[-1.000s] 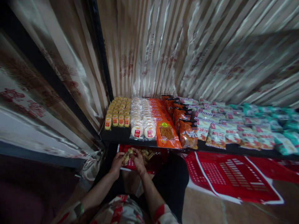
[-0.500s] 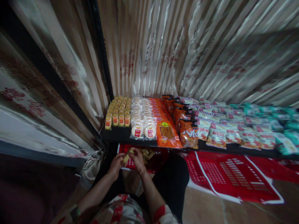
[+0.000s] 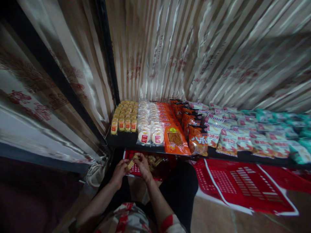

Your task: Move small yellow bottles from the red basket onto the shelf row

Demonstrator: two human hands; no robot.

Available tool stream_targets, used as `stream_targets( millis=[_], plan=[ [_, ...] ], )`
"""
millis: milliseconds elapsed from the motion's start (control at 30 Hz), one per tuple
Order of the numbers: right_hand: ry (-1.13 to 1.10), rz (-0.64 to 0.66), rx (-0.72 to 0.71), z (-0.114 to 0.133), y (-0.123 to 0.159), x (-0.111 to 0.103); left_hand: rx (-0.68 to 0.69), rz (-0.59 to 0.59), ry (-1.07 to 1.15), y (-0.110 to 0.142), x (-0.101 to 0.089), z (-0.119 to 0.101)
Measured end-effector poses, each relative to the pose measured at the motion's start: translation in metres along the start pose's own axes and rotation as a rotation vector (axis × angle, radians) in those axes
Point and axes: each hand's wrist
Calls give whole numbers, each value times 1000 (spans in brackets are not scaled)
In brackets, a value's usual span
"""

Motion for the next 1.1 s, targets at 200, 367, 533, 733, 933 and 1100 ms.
stream_targets(
  millis=[200,367,533,733,933,1100],
  plan=[
    [-56,41,14,10,0,6,95,16,-32,7,-3,-4],
    [-76,60,3,16,0,9,130,-6,-44,11,-3,-8],
    [-3,73,-23,22,0,12,127,-9,-37,12,-4,-12],
    [113,107,-64,28,-4,16,129,23,-94,24,-4,-24],
    [372,81,-175,33,-10,19,138,26,-241,25,-2,-28],
    [513,100,-196,41,-13,22,207,-60,-405,14,-7,-25]
  ],
)
Point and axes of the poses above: each hand's wrist, its own y-axis away from the middle knuckle, its own x-axis out of the palm, z = x × y, and after that the axes turned 7 degrees about -x, right-handed
